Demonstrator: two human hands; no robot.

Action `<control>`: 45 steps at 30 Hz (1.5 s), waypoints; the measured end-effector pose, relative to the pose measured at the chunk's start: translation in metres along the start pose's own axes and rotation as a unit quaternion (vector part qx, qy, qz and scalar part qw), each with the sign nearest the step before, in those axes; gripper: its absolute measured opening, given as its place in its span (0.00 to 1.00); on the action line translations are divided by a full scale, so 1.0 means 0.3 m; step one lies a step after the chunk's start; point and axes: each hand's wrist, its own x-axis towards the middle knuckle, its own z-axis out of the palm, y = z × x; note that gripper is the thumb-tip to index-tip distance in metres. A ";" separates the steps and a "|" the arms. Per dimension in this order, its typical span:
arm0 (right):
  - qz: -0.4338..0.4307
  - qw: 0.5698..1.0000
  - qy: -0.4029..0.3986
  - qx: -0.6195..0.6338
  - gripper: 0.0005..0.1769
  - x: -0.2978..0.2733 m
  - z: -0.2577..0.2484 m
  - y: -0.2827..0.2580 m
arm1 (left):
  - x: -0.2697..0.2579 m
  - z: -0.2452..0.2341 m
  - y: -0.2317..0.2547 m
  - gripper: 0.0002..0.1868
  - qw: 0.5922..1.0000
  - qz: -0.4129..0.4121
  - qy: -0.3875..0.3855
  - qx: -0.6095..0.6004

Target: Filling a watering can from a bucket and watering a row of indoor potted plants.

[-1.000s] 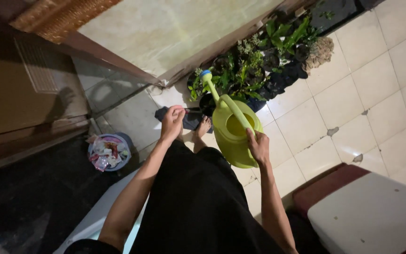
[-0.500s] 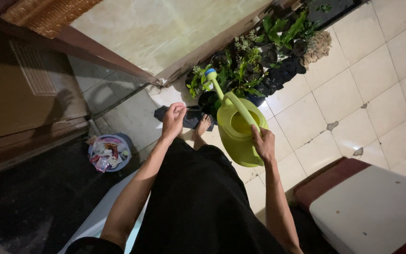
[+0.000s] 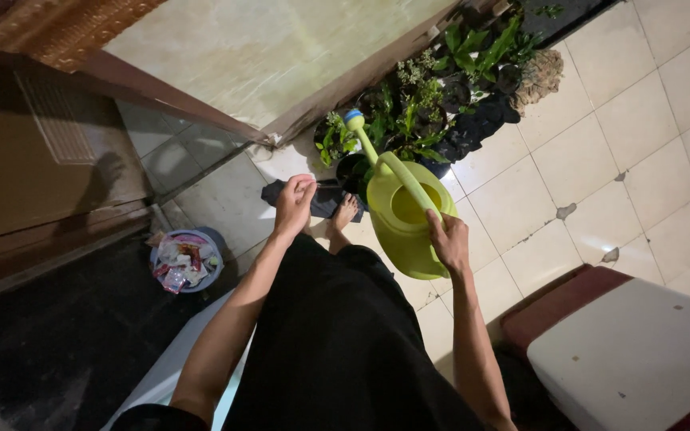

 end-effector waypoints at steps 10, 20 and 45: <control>0.012 1.000 -0.027 -0.002 0.31 -0.011 0.001 0.040 | 0.028 0.016 -0.006 0.20 0.999 -0.012 -0.014 0.027; 0.052 0.998 -0.033 -0.022 0.32 -0.075 -0.031 0.114 | 0.061 0.037 0.024 0.20 0.998 -0.016 -0.023 0.051; 0.107 0.994 -0.030 -0.014 0.32 -0.195 -0.036 0.296 | 0.085 0.098 0.034 0.19 0.995 0.011 -0.063 0.076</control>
